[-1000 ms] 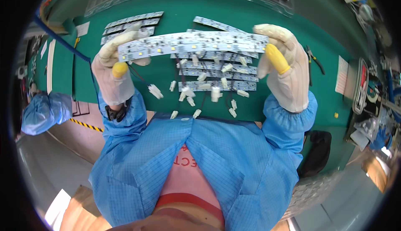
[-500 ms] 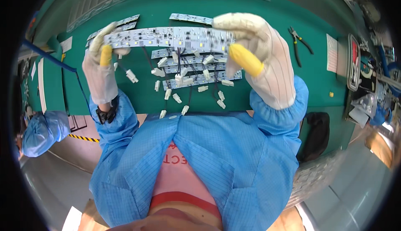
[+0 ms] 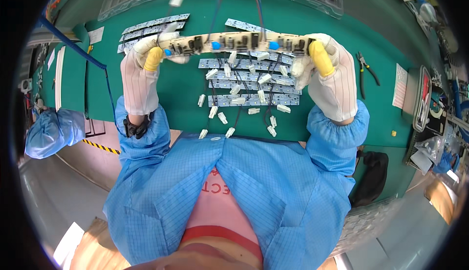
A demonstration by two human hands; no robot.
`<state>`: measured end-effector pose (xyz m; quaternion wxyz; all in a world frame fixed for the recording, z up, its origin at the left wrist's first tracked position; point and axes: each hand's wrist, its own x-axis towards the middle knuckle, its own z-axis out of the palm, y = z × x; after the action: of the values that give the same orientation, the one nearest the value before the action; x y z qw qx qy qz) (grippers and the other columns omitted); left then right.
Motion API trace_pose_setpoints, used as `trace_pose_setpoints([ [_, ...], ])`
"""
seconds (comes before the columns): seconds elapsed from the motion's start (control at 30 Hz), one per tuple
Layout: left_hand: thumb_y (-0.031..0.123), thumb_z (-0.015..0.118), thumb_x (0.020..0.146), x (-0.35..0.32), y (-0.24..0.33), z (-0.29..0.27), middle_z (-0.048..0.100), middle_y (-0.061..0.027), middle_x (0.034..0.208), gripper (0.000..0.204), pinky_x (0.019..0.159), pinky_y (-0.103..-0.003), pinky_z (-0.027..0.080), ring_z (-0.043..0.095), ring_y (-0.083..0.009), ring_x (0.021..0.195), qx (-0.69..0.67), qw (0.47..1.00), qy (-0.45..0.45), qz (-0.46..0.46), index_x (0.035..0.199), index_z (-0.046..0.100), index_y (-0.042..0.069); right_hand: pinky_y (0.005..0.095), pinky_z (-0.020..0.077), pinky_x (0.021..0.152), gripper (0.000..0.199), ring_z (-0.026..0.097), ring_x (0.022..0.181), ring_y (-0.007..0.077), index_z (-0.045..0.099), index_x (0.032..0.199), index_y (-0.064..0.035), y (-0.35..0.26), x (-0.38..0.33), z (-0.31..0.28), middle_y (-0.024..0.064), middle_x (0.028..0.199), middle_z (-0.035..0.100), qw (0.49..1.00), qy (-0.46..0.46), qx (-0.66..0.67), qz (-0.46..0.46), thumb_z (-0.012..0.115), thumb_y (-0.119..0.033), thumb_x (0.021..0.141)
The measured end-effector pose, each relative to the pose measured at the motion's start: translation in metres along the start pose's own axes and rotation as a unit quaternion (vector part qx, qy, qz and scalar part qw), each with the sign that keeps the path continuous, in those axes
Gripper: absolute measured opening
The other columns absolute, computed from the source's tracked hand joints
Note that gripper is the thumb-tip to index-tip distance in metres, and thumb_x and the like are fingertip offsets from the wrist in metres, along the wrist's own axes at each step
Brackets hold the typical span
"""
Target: Inspecting and assembling components on LED light strips at a workstation.
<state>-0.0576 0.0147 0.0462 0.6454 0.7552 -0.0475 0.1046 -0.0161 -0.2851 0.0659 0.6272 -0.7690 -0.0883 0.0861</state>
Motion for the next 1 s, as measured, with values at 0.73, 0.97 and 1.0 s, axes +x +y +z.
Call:
trace_pose_setpoints([
  [0.73, 0.031, 0.049, 0.095, 0.009, -0.016, 0.006, 0.061, -0.0151, 0.101, 0.041, 0.086, -0.035, 0.046, 0.062, -0.0234, 0.086, -0.3, 0.949, -0.09, 0.036, 0.122, 0.046, 0.0, 0.0175, 0.041, 0.066, 0.052, 0.053, 0.078, 0.0086, 0.046, 0.124, 0.0002, 0.009, 0.007, 0.007, 0.0057, 0.103, 0.055, 0.951, -0.142, 0.268, -0.063, 0.061, -0.032, 0.086],
  [0.97, -0.006, 0.039, 0.08, 0.071, -0.031, -0.096, 0.062, -0.0082, 0.096, 0.031, 0.087, -0.026, 0.041, 0.059, -0.0138, 0.088, 0.191, 0.972, 0.134, 0.04, 0.103, 0.059, 0.0, 0.032, 0.0465, 0.081, 0.041, 0.058, 0.095, 0.0226, 0.052, 0.121, -0.0084, 0.028, 0.034, -0.019, 0.0083, 0.116, 0.056, 0.923, -0.006, -0.36, -0.138, 0.062, -0.009, 0.081],
  [1.0, -0.006, 0.038, 0.08, 0.071, -0.032, -0.117, 0.062, -0.0077, 0.096, 0.032, 0.087, -0.026, 0.04, 0.059, -0.0134, 0.088, 0.198, 0.972, 0.13, -0.003, 0.103, 0.06, 0.0, 0.0366, 0.0455, 0.087, 0.043, 0.053, 0.108, 0.0303, 0.054, 0.119, -0.0125, 0.038, 0.039, -0.022, 0.0082, 0.122, 0.054, 0.9, 0.0, -0.421, -0.111, 0.063, -0.003, 0.078],
])
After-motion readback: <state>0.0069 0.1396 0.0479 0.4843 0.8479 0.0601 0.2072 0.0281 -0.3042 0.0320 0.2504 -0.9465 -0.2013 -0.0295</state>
